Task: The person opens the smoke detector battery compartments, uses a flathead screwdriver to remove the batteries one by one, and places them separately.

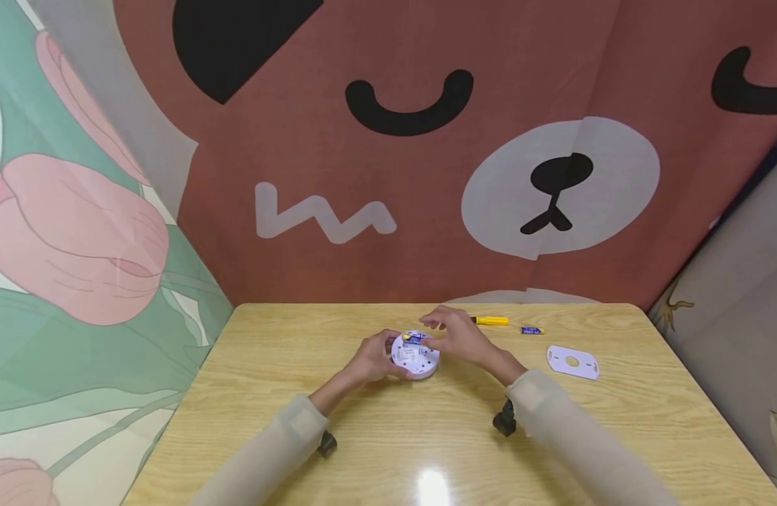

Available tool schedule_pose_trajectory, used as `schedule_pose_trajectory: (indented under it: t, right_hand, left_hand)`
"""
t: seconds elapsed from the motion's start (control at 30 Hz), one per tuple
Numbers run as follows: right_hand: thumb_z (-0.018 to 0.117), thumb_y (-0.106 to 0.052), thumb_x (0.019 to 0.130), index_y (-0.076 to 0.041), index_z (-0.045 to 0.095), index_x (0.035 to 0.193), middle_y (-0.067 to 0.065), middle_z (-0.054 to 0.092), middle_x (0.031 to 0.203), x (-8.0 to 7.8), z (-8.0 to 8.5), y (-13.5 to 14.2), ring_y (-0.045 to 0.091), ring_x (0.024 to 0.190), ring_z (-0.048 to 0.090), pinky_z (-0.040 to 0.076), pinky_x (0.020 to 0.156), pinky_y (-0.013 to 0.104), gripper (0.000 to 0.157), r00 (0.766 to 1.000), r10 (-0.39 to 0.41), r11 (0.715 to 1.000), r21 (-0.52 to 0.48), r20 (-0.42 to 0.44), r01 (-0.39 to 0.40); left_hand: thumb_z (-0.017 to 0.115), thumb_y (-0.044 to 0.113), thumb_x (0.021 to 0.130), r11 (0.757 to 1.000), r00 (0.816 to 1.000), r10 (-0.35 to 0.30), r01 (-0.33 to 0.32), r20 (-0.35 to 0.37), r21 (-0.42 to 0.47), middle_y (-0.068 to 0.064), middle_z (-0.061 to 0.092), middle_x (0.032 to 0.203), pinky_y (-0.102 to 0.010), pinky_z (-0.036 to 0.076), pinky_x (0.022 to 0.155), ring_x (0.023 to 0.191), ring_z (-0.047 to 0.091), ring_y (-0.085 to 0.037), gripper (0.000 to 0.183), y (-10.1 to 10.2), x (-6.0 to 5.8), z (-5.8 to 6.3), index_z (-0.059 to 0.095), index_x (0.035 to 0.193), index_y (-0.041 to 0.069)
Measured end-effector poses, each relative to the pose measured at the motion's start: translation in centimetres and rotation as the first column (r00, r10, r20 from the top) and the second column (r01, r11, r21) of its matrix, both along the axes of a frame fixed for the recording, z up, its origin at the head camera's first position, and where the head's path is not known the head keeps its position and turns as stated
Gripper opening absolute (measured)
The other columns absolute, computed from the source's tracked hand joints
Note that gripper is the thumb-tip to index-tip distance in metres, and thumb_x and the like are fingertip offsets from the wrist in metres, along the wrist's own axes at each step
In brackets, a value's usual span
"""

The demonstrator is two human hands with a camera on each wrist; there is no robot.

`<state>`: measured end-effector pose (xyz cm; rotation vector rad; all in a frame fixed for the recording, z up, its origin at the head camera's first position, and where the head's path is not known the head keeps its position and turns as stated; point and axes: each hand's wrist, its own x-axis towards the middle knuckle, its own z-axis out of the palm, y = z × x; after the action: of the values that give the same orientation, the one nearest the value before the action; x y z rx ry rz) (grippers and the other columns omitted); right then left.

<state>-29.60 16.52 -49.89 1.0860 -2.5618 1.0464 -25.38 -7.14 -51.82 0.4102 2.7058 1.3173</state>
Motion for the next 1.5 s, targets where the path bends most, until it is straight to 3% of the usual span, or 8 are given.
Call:
schedule_pose_trajectory:
  t: [0.33,0.73,1.0,1.2,1.5]
  right_hand:
    - [0.089,-0.012,0.085,0.001,0.076,0.116,0.015,0.077,0.105,0.2,-0.2,-1.6,0.025,0.089,0.072,0.062,0.079,0.045,0.036,1.0,0.001,1.0,0.001,-0.025,-0.001]
    - [0.09,-0.011,0.085,0.004,0.077,0.115,0.011,0.076,0.103,0.3,-1.0,-2.9,0.022,0.089,0.071,0.063,0.077,0.038,0.036,0.999,-0.024,1.0,-0.001,0.021,0.024]
    - [0.09,-0.01,0.085,0.001,0.079,0.111,0.008,0.075,0.103,0.4,-1.5,-3.6,0.021,0.094,0.071,0.063,0.082,0.038,0.031,0.999,-0.037,0.999,0.01,-0.014,0.037]
    - [0.09,-0.006,0.084,0.001,0.08,0.106,0.007,0.073,0.098,0.3,-2.2,-3.8,0.018,0.087,0.07,0.061,0.076,0.031,0.025,0.999,-0.036,0.999,0.002,-0.04,0.036]
    - [0.088,-0.002,0.083,-0.001,0.082,0.103,0.006,0.072,0.096,0.1,-2.8,-4.3,0.022,0.09,0.072,0.062,0.081,0.041,0.02,0.992,-0.058,0.998,-0.009,-0.111,0.057]
  left_hand:
    - [0.104,0.013,0.065,1.0,1.0,-0.012,0.012,-0.008,0.023,-0.013,0.072,0.123,-0.036,0.056,0.097,0.11,0.066,-0.022,0.081,-0.1,0.2,0.2,0.063,0.133,-0.003]
    - [0.104,0.011,0.065,1.0,1.0,-0.005,0.005,-0.004,0.023,-0.011,0.072,0.118,-0.033,0.056,0.091,0.105,0.065,-0.019,0.08,0.0,0.3,0.2,0.063,0.132,-0.004]
    - [0.103,0.011,0.066,0.999,1.0,-0.014,0.014,-0.004,0.03,-0.013,0.072,0.122,-0.035,0.057,0.093,0.11,0.067,-0.023,0.08,-0.1,0.5,0.2,0.062,0.134,-0.004]
    - [0.103,0.013,0.066,1.0,1.0,-0.018,0.018,-0.009,0.022,-0.014,0.072,0.122,-0.034,0.057,0.093,0.11,0.068,-0.023,0.081,-0.1,0.4,0.0,0.063,0.134,-0.004]
    - [0.103,0.017,0.067,1.0,1.0,-0.011,0.011,-0.026,-0.012,-0.015,0.072,0.124,-0.038,0.057,0.096,0.113,0.067,-0.025,0.079,-0.2,0.2,0.1,0.065,0.132,-0.003]
